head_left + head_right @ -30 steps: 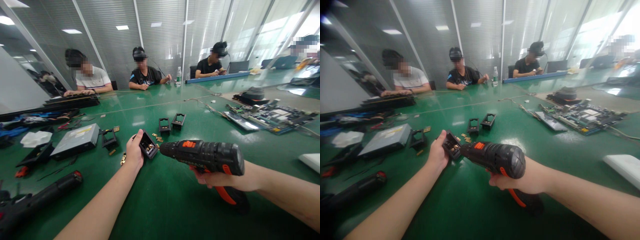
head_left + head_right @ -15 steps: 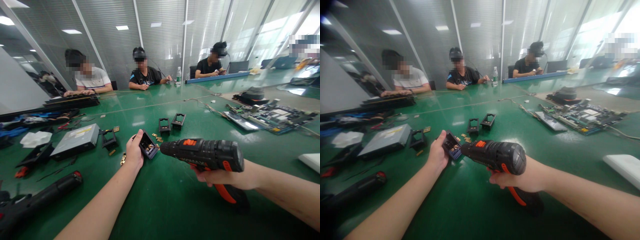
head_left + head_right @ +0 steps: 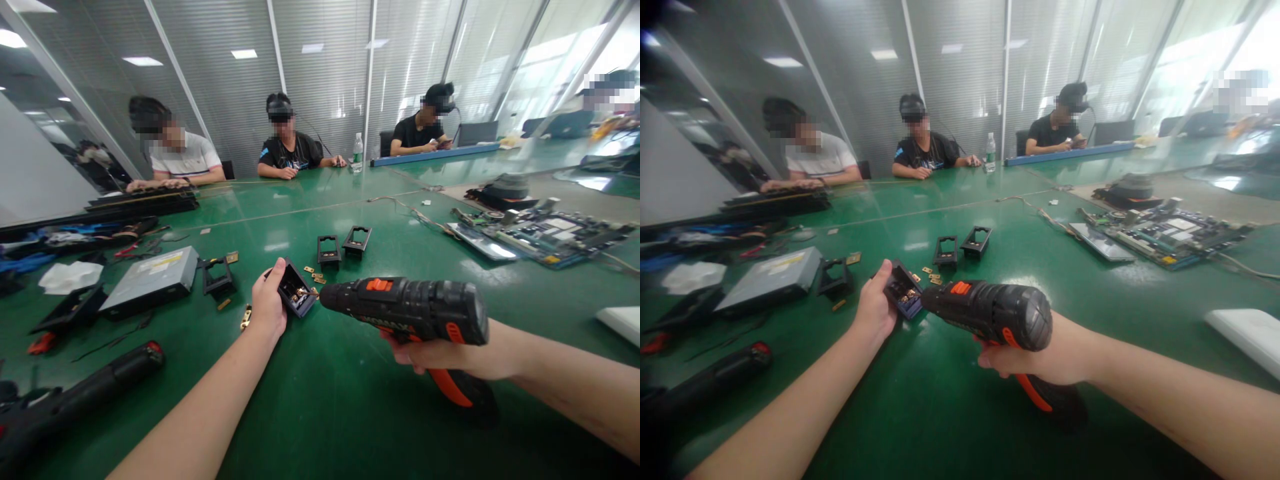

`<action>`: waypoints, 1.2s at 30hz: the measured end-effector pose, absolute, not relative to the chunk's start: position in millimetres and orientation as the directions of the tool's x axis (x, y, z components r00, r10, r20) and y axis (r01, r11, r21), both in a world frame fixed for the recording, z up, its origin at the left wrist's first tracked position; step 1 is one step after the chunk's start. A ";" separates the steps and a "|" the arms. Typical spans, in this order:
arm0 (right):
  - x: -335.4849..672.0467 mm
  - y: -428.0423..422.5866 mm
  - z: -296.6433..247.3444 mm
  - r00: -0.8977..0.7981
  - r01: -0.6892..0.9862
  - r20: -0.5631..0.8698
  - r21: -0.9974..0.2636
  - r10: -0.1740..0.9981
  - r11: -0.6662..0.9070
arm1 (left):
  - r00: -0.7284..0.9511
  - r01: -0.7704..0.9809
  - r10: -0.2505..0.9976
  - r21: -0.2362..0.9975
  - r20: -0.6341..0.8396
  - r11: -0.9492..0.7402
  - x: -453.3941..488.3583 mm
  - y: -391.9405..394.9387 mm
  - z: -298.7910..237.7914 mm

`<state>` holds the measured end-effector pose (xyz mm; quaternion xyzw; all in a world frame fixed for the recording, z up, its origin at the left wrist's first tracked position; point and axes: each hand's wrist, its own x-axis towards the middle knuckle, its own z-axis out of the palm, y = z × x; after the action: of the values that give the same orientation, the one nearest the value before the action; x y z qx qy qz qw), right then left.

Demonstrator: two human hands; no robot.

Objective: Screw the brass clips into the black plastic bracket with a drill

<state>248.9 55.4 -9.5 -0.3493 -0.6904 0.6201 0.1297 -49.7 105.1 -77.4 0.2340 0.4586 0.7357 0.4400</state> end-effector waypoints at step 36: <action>248.8 57.0 -5.3 -0.748 0.276 -0.274 -0.957 0.605 -0.092 | -0.496 -0.427 0.865 0.887 -0.068 -0.175 -48.0 101.7 -73.5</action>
<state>248.8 57.0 -5.3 -0.3326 -0.6621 0.6599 0.1243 -48.0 101.7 -73.5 0.2359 0.4650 0.7294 0.4429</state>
